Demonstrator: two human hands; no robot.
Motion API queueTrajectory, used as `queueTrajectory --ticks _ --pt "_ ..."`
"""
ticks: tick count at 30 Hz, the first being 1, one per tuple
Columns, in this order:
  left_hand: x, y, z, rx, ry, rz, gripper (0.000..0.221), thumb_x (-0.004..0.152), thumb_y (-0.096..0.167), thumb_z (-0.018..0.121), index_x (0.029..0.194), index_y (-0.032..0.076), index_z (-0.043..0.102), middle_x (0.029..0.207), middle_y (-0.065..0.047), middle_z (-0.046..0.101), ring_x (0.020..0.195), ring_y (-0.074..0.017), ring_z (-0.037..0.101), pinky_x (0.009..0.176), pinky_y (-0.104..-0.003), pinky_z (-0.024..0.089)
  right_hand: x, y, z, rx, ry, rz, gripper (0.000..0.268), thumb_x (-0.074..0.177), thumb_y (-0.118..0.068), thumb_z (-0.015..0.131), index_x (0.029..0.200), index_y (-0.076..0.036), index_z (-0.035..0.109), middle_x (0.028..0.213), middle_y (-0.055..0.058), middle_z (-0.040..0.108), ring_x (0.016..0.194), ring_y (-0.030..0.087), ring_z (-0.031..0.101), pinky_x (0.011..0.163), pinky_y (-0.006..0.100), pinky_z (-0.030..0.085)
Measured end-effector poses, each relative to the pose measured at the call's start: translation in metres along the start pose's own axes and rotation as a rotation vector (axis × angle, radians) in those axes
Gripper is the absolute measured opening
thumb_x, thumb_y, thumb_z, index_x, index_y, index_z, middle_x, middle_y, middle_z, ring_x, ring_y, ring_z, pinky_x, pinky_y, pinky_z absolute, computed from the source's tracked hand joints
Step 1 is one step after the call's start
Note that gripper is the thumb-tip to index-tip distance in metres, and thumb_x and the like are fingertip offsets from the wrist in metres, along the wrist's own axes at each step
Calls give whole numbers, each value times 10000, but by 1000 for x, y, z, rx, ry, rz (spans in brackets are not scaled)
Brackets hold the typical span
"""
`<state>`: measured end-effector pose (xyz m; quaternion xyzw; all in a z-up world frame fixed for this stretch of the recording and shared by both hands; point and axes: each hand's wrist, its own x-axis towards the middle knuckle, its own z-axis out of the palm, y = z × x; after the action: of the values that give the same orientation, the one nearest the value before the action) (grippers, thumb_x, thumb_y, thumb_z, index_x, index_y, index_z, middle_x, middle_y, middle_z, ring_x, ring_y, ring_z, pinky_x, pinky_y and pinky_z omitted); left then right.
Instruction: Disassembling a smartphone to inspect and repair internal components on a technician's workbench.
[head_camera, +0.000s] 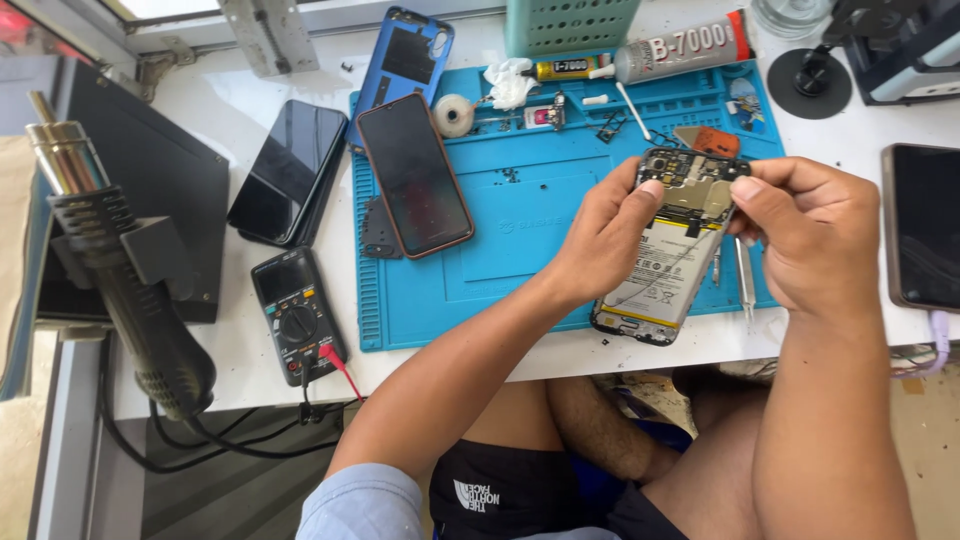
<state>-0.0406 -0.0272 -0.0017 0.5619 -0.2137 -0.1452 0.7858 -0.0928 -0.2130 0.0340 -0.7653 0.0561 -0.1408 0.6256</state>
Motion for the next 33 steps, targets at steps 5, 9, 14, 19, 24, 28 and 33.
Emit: queueTrajectory --ticks 5,9,14,19,24,28,33 --pt "-1 7 1 28 -17 30 256 1075 309 445 1167 112 579 1035 -21 684 883 -139 629 762 -334 528 -3 -10 2 -55 -13 -24 136 1058 -106 656 1061 27 677 831 98 624 688 149 576 633 225 456" --pt "-1 10 3 12 -2 30 261 1062 301 499 1180 81 574 1067 -33 694 920 -137 631 810 -335 550 -3 -13 3 -67 -21 7 151 1069 -128 647 1071 20 679 849 95 637 693 148 580 640 233 480" --pt "0 7 2 7 8 27 272 1056 315 514 1189 86 577 1072 -39 695 924 -148 641 808 -347 553 -3 -19 2 -39 -91 -9 182 1082 -118 608 1133 45 672 846 108 627 707 166 582 634 245 482" --pt "1 5 3 -33 12 58 259 1058 312 529 1173 86 580 1052 -40 698 898 -140 646 789 -340 560 -1 -21 0 0 -133 25 252 1046 -103 572 1222 39 681 867 112 641 724 170 579 651 255 471" --pt "3 -3 2 108 62 129 282 1061 325 539 1221 105 614 1119 0 672 1012 -134 601 917 -341 515 -3 -24 7 45 -170 28 421 925 -21 681 1336 46 618 1110 121 704 1004 153 654 849 255 549" --pt "3 -3 3 96 79 103 291 1051 323 540 1219 96 608 1135 -27 690 1010 -151 633 890 -354 540 -4 -33 9 -20 -209 -10 495 901 5 689 1382 49 577 1156 139 702 1034 174 665 917 299 578" --pt "2 1 3 102 87 91 271 1053 316 530 1198 101 609 1083 -23 687 944 -144 627 808 -338 542 -6 -42 10 -59 -276 -16 714 815 -68 773 1471 45 516 1156 103 657 922 138 577 809 246 543"
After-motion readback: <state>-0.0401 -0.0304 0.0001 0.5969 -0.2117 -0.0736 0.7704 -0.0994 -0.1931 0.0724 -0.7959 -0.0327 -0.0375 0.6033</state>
